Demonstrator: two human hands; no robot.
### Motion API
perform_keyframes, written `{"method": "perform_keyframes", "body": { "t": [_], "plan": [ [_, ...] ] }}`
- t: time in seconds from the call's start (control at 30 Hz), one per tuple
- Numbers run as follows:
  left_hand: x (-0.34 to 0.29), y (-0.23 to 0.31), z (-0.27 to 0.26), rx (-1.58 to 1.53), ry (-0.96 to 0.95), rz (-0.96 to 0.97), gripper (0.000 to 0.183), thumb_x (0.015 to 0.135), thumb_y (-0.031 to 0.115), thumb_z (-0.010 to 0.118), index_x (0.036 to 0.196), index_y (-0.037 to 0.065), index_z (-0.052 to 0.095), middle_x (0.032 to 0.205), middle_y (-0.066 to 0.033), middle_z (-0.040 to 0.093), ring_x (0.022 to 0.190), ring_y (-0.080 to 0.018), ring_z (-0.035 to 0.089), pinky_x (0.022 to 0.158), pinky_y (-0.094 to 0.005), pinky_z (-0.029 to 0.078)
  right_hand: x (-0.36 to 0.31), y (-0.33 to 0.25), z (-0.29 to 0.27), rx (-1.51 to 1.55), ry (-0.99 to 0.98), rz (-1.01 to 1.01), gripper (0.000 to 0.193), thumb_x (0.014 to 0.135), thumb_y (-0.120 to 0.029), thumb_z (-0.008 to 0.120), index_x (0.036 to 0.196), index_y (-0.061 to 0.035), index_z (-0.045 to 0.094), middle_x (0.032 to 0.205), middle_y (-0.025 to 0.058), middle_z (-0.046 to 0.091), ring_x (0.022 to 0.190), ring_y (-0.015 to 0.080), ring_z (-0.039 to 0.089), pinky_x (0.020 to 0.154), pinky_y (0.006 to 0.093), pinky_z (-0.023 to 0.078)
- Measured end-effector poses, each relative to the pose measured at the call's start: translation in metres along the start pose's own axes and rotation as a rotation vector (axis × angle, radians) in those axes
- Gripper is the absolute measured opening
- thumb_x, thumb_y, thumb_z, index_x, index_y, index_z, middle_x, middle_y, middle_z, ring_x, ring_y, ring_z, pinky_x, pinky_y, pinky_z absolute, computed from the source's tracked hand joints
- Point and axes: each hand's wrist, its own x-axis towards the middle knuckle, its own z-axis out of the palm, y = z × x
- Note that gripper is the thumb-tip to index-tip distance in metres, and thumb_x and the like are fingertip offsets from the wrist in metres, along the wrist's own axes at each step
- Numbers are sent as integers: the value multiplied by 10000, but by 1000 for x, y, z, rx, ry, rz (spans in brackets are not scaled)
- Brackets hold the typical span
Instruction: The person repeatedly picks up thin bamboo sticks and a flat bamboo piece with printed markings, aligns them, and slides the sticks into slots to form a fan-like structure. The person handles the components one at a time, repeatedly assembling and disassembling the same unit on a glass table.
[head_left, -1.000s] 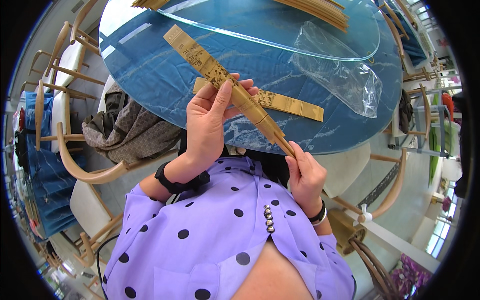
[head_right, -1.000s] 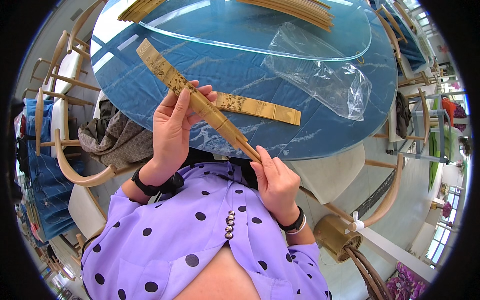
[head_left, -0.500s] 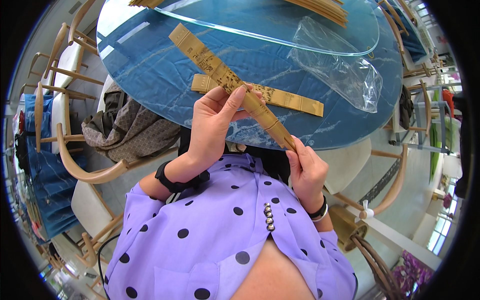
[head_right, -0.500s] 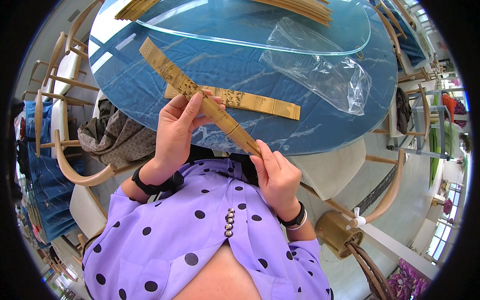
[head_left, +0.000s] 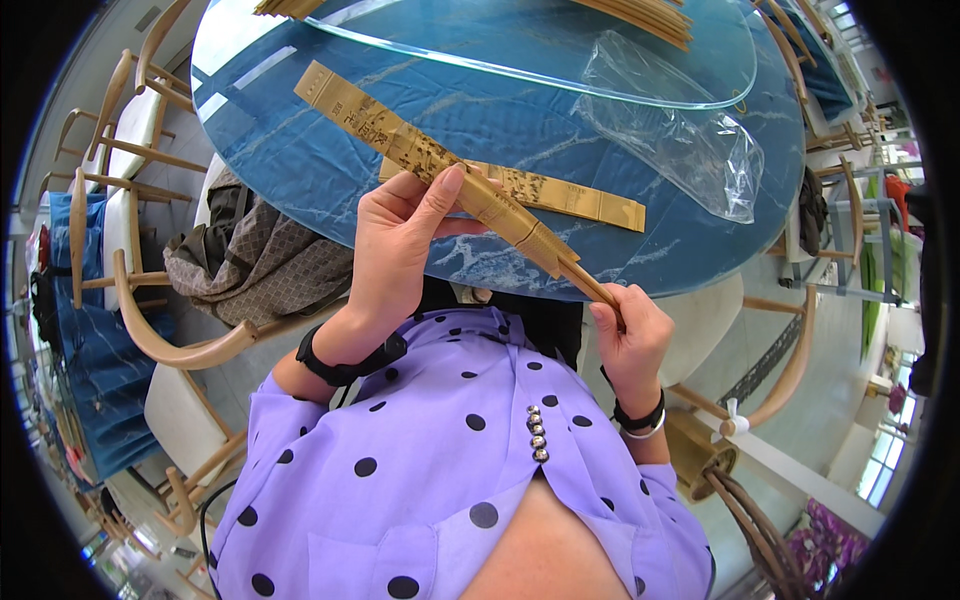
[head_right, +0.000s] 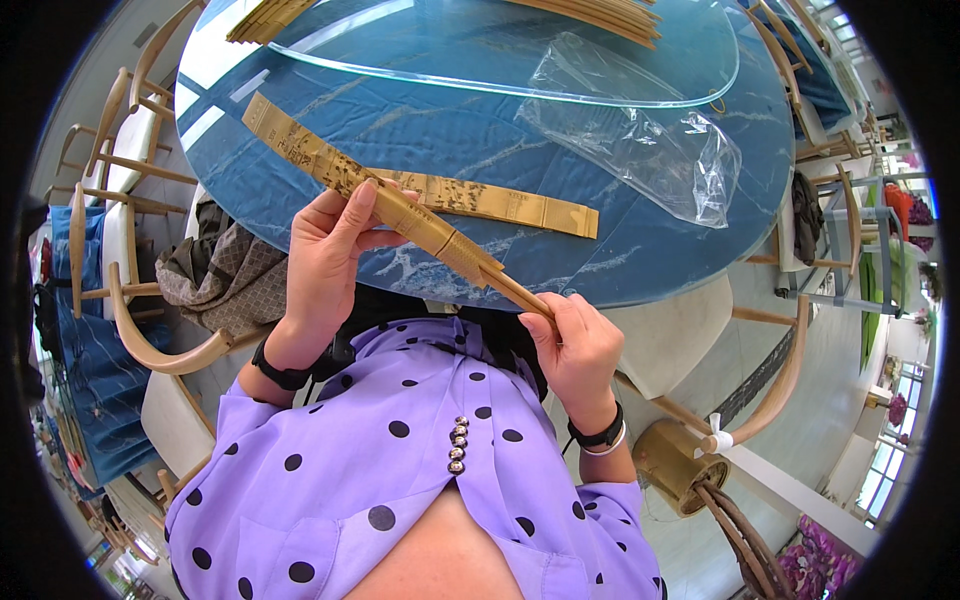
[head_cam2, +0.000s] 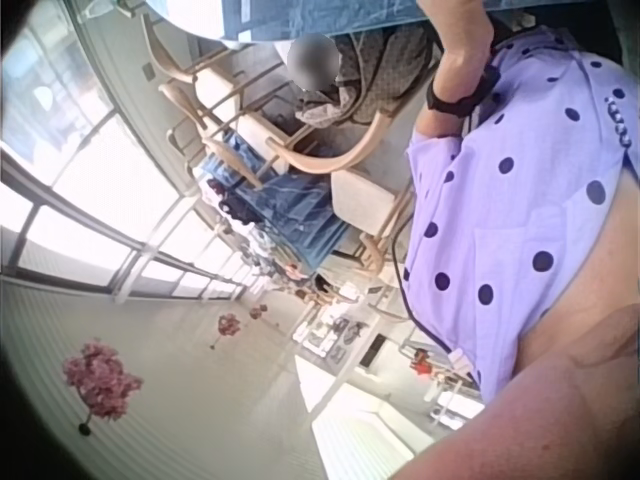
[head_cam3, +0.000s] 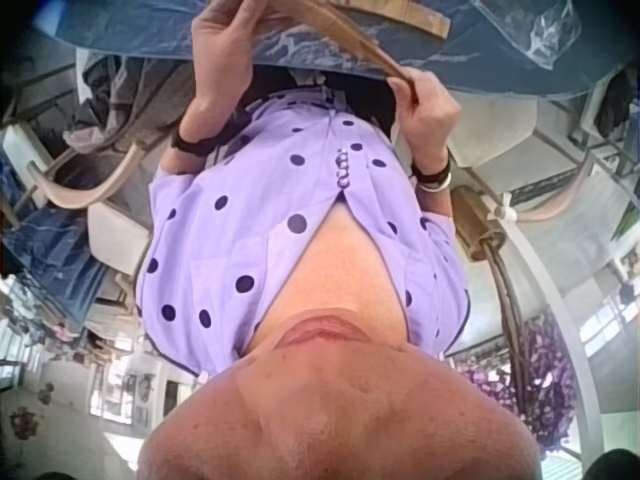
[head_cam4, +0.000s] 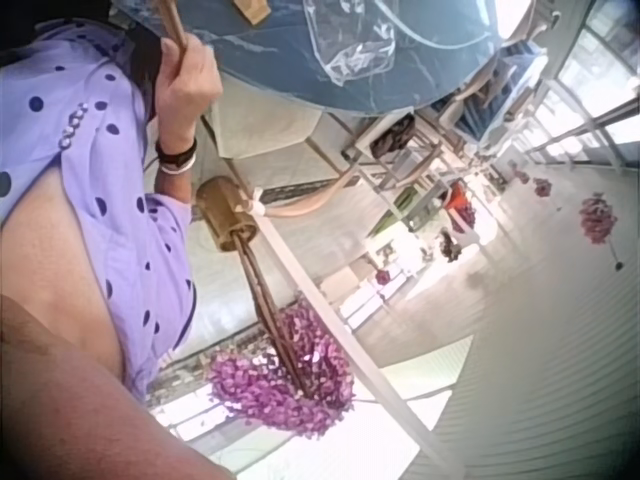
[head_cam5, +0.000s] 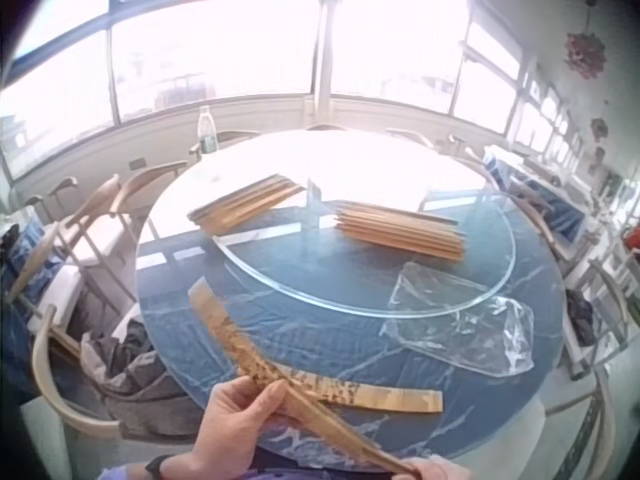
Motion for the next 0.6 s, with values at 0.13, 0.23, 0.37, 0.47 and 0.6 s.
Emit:
{"method": "perform_keyframes", "body": {
  "t": [0.13, 0.23, 0.37, 0.47, 0.6],
  "plan": [
    [-8, -7, 8, -31, 18, -33, 311, 1043, 244, 581, 1100, -43, 691, 1053, -197, 739, 953, -218, 740, 773, -300, 621, -12, 7, 3, -56, 6, 40, 353, 968, -303, 677, 761, -47, 550, 629, 91, 508, 530, 280, 513, 482, 372, 392],
    [-9, -8, 11, -72, 5, -59, 302, 1034, 236, 601, 1108, -46, 683, 1054, -166, 741, 981, -215, 726, 824, -334, 621, -13, 6, 6, -52, 26, 47, 355, 970, -311, 674, 761, -47, 562, 621, 92, 505, 527, 283, 514, 482, 376, 392],
    [-13, -12, 16, -64, 7, -76, 295, 1035, 230, 599, 1102, -45, 682, 1060, -171, 740, 981, -218, 727, 830, -338, 622, -8, 2, 8, -33, 41, 44, 351, 971, -310, 672, 760, -48, 569, 623, 94, 515, 529, 288, 519, 483, 380, 394],
    [-7, -6, 11, -76, -19, -111, 284, 1031, 216, 606, 1101, -49, 681, 1069, -169, 739, 984, -218, 727, 833, -339, 621, -6, 0, 8, -7, 21, 44, 341, 976, -296, 666, 763, -45, 577, 626, 96, 524, 533, 289, 527, 484, 380, 397],
    [-7, -8, 9, -94, -17, -75, 271, 1020, 202, 625, 1116, -44, 683, 1074, -159, 740, 988, -212, 725, 829, -328, 616, -8, 1, 7, 35, 31, 36, 303, 993, -276, 646, 813, -39, 592, 618, 93, 514, 530, 279, 531, 487, 377, 396]
  ]
}}
